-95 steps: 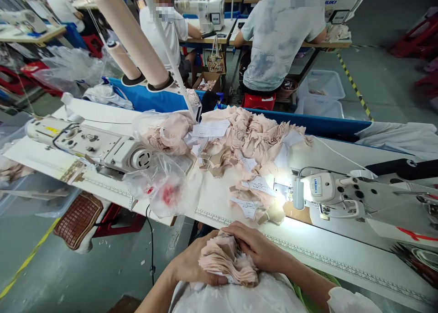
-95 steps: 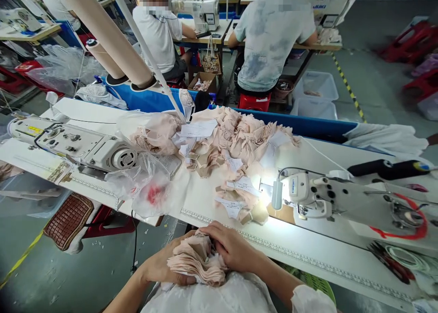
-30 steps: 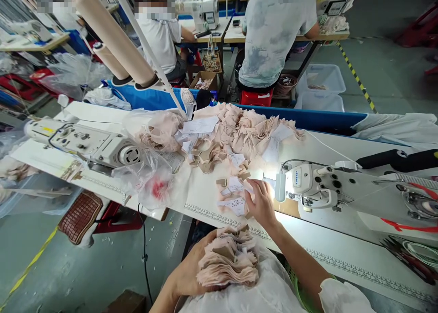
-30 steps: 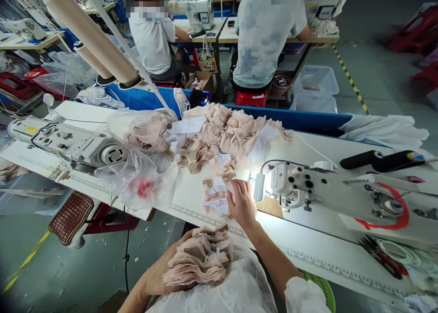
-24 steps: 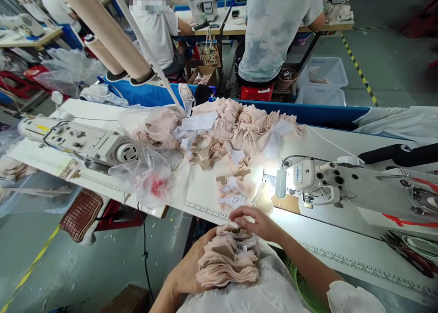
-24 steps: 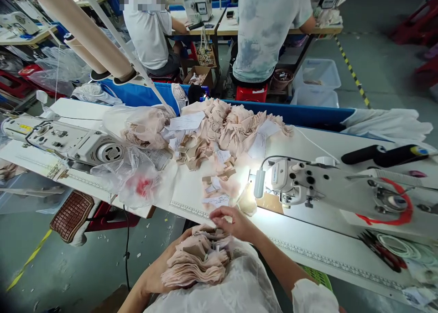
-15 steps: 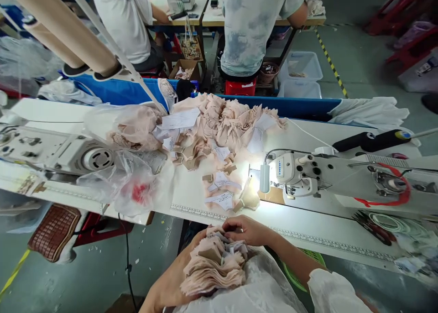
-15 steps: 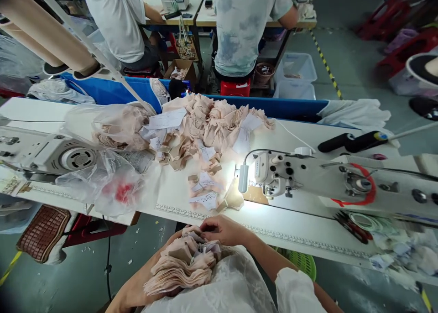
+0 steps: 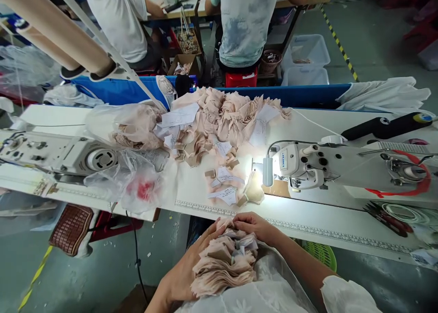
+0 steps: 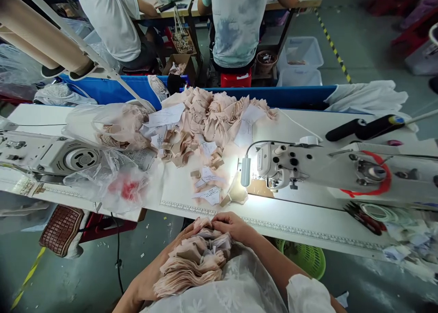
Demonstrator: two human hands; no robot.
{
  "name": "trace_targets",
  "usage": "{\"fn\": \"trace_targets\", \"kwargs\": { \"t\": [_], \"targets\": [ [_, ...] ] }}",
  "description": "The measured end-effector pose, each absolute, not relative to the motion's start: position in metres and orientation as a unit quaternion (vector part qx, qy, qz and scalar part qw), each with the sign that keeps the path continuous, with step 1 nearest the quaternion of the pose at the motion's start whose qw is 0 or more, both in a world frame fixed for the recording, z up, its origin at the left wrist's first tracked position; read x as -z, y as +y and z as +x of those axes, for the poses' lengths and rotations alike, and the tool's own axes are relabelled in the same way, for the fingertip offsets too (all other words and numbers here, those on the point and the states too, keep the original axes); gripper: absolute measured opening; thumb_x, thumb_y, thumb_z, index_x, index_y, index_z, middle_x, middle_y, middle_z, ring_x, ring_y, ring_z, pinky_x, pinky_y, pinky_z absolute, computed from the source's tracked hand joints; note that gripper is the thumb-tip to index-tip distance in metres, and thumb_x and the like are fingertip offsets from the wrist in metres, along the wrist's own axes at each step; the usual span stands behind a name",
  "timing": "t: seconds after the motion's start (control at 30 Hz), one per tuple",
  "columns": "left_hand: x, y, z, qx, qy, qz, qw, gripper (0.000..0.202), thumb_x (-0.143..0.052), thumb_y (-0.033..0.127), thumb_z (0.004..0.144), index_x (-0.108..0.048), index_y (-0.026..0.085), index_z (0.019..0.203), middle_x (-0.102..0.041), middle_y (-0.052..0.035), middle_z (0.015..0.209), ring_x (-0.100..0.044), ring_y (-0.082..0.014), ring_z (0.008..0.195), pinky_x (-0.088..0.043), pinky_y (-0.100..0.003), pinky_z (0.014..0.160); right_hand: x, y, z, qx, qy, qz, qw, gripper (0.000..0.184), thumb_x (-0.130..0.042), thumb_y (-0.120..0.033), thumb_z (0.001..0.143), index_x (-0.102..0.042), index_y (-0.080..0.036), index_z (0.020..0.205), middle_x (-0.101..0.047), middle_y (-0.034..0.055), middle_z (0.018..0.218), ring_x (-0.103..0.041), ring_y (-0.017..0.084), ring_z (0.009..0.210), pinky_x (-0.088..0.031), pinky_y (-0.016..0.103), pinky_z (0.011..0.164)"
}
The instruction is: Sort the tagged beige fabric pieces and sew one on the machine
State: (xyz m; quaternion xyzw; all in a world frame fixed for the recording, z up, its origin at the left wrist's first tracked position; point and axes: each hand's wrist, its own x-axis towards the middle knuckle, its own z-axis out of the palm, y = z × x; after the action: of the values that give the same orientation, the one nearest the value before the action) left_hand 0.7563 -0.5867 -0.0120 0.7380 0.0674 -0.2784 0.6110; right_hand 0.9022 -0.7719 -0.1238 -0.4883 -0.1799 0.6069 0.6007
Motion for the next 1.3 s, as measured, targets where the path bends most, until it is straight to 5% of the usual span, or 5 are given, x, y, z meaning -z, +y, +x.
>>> {"fn": "trace_targets", "kwargs": {
  "t": [0.27,0.43,0.9,1.13,1.3],
  "targets": [
    [0.021,-0.586,0.75,0.287,0.068,0.748,0.595,0.086,-0.064,0.068,0.081,-0.029,0.038,0.153,-0.014,0.0028,0.164,0.001,-0.0363,0.151,-0.013,-0.053,0.125,0.119,-0.768,0.911,-0.599,-0.238,-0.497,0.581,0.057,-0.068,-0.072,0.076,-0.061,-0.016,0.079,-0.052,0.0005,0.072,-0.046,0.017,0.069,-0.035,0.027,0.06],
    [0.025,-0.583,0.746,0.286,0.061,0.755,0.587,0.085,-0.069,0.064,0.08,-0.034,0.033,0.152,-0.029,-0.0025,0.16,-0.004,-0.0353,0.151,-0.009,-0.051,0.125,0.126,-0.76,0.904,-0.601,-0.225,-0.514,0.569,0.059,-0.063,-0.076,0.074,-0.052,-0.018,0.072,-0.042,-0.0019,0.066,-0.038,0.014,0.062,-0.028,0.025,0.054],
    [0.042,-0.578,0.731,0.278,0.073,0.741,0.607,0.091,-0.073,0.067,0.074,-0.035,0.036,0.151,-0.011,0.0013,0.165,-0.003,-0.042,0.15,-0.017,-0.056,0.123,0.116,-0.751,0.923,-0.602,-0.371,-0.503,0.497,0.061,-0.049,-0.079,0.083,-0.046,-0.019,0.07,-0.039,-0.0032,0.065,-0.037,0.014,0.062,-0.03,0.026,0.057],
    [0.051,-0.582,0.726,0.193,0.077,0.752,0.626,0.128,-0.076,0.063,0.072,0.012,0.023,0.156,-0.014,-0.0157,0.163,-0.02,-0.0365,0.149,-0.02,-0.053,0.122,0.097,-0.759,0.914,-0.467,-0.47,-0.568,0.489,0.041,-0.046,-0.05,0.095,-0.036,-0.02,0.068,-0.042,-0.0021,0.067,-0.039,0.015,0.063,-0.028,0.028,0.058],
    [0.047,-0.582,0.74,0.236,0.026,0.776,0.584,0.101,-0.075,0.054,0.071,-0.026,0.018,0.152,-0.043,-0.0148,0.147,-0.044,-0.0346,0.133,-0.032,-0.047,0.117,0.08,-0.765,0.905,-0.394,-0.495,-0.598,0.492,0.033,-0.04,-0.039,0.101,-0.053,-0.019,0.078,-0.057,0.0037,0.08,-0.053,0.018,0.073,-0.038,0.029,0.063]
  ]
}}
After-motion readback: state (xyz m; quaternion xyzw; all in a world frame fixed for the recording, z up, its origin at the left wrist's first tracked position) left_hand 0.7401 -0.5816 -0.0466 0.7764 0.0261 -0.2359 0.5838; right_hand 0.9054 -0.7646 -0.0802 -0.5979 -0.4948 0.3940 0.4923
